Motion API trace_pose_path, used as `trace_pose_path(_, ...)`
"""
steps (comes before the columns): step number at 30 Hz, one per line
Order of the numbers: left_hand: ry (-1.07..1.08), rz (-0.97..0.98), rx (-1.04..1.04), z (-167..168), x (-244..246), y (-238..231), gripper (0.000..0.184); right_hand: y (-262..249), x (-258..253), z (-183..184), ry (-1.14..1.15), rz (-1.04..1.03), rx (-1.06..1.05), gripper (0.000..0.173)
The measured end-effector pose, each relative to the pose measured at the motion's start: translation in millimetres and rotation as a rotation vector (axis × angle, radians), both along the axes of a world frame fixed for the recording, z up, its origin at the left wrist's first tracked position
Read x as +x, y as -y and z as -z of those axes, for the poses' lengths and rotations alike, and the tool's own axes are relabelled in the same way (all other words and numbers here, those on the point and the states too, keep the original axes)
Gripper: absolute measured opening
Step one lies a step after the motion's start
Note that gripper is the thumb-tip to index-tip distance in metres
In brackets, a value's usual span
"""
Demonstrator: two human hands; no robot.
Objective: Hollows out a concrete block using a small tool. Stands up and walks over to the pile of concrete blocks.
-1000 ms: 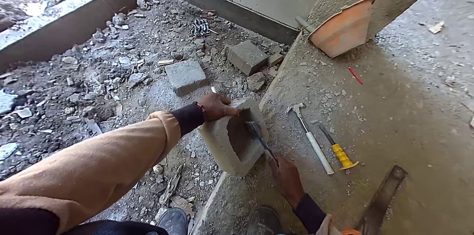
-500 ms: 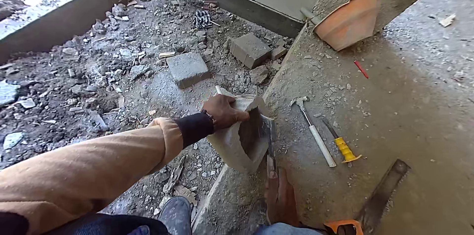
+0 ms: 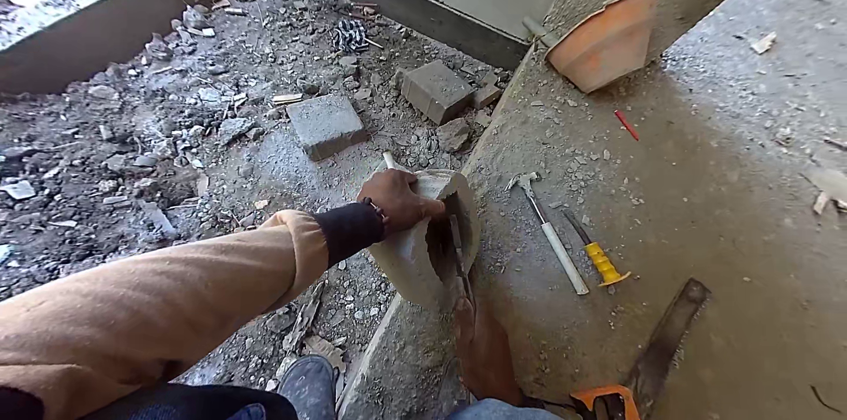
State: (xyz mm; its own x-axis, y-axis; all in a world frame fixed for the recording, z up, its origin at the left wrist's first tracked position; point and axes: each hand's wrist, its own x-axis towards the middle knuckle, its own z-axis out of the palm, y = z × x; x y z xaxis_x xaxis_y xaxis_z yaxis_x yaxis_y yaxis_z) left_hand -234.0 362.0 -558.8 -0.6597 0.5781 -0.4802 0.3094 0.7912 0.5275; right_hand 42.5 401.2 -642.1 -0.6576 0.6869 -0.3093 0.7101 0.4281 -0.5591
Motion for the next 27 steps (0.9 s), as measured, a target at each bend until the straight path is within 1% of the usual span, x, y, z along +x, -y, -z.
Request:
trace_pose_path(2,-0.004,-0.007,-0.014,-1.7,2.9,1.6,0.08,4.6,7.0,1.8,-0.136,0.029,0.009,0.054)
trace_pose_path(4,-0.007,-0.006,-0.024,-1.6,7.4,2.0,0.079,9.1,8.6,5.6,-0.186,0.026,0.079,0.055)
trace_pose_path(5,-0.01,-0.002,-0.024,-2.2,8.0,1.4,0.079,8.8,6.1,5.3,-0.128,0.006,0.096,0.053)
trace_pose_path(7,-0.014,0.008,-0.016,-1.1,9.7,1.2,0.078,3.8,-1.0,-2.2,0.073,-0.025,0.02,0.05)
trace_pose_path(8,-0.015,0.011,-0.008,-0.8,9.1,1.1,0.077,1.4,-2.4,-3.3,0.083,-0.015,-0.006,0.05)
trace_pose_path(11,-0.019,0.006,-0.008,-3.0,9.8,2.4,0.077,0.6,4.7,-3.2,-0.101,0.058,-0.041,0.051)
trace_pose_path(13,-0.005,-0.001,-0.024,-3.8,12.0,3.2,0.078,6.2,9.1,-2.8,-0.152,0.062,0.02,0.054)
trace_pose_path(14,-0.001,-0.004,-0.027,-3.5,12.7,3.8,0.079,8.3,9.0,-1.7,-0.112,0.039,0.05,0.053)
trace_pose_path(15,0.001,-0.002,-0.026,-3.3,13.5,4.0,0.078,7.9,6.9,-2.3,-0.017,0.01,0.039,0.051)
trace_pose_path(16,-0.004,0.002,-0.022,-2.6,13.9,3.6,0.078,5.4,3.4,-3.6,0.099,-0.006,-0.008,0.051)
trace_pose_path(17,-0.014,0.01,-0.013,-2.1,13.8,2.4,0.077,3.5,1.6,-2.5,0.137,0.0,-0.025,0.051)
trace_pose_path(18,-0.024,0.016,-0.004,-2.5,12.3,0.9,0.076,1.2,0.5,-2.1,0.112,0.017,-0.032,0.051)
trace_pose_path(21,-0.02,0.013,-0.009,-3.2,12.8,1.7,0.075,6.1,9.9,0.7,-0.075,0.077,-0.038,0.051)
trace_pose_path(23,-0.018,0.008,-0.003,-0.9,13.6,3.3,0.077,13.0,13.8,3.1,-0.179,0.083,0.038,0.054)
trace_pose_path(24,-0.034,0.012,0.004,0.7,15.0,4.7,0.078,15.4,14.0,4.4,-0.162,0.057,0.073,0.053)
trace_pose_path(25,-0.052,0.007,0.01,-0.7,17.9,5.4,0.077,15.7,12.1,2.7,-0.081,0.017,0.079,0.051)
trace_pose_path(26,-0.047,0.007,-0.015,-8.9,21.4,5.2,0.075,13.8,8.1,-2.1,0.054,-0.011,0.028,0.051)
trace_pose_path(27,0.027,0.028,-0.104,-27.3,23.9,3.3,0.072,11.9,5.0,-3.2,0.14,-0.019,-0.001,0.051)
